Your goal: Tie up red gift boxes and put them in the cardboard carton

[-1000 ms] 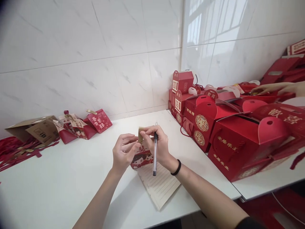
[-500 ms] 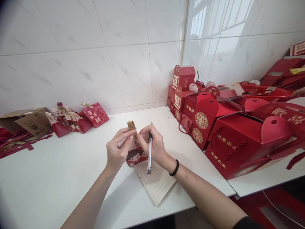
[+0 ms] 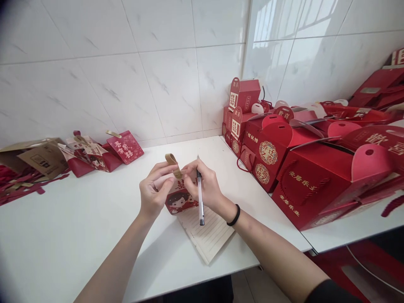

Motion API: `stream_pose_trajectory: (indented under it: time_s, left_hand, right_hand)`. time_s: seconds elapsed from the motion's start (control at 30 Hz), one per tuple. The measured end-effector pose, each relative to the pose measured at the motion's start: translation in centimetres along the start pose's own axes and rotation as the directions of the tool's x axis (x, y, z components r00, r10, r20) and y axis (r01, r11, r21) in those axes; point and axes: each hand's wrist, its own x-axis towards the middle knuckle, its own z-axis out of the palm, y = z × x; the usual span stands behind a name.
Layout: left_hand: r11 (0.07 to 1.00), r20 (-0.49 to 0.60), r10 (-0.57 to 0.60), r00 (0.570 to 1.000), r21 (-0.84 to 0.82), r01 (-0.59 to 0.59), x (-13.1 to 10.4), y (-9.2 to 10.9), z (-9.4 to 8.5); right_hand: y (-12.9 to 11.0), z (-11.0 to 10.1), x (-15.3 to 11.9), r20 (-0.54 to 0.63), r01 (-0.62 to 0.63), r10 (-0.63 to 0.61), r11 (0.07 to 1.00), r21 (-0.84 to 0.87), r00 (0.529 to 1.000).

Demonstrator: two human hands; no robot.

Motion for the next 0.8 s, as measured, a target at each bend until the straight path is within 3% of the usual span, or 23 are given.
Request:
stream_pose_trajectory:
  time_s: [0.43, 0.8]
  left_hand:
    - [0.997, 0.004, -0.011, 1.000, 0.072, 0.011, 0.27, -0.06, 0.10]
    - [0.998, 0.018, -0.022, 1.000, 0.068, 0.021, 0.40, -0.51, -0.11]
  right_hand:
    - [-0.13, 0.13, -0.02, -0.042, -0.020, 0.020, 1.000, 0.000, 0.999]
    - [-0.34, -0.37, 0.32, 0.019, -0.096, 0.096, 0.995, 0.005, 0.995]
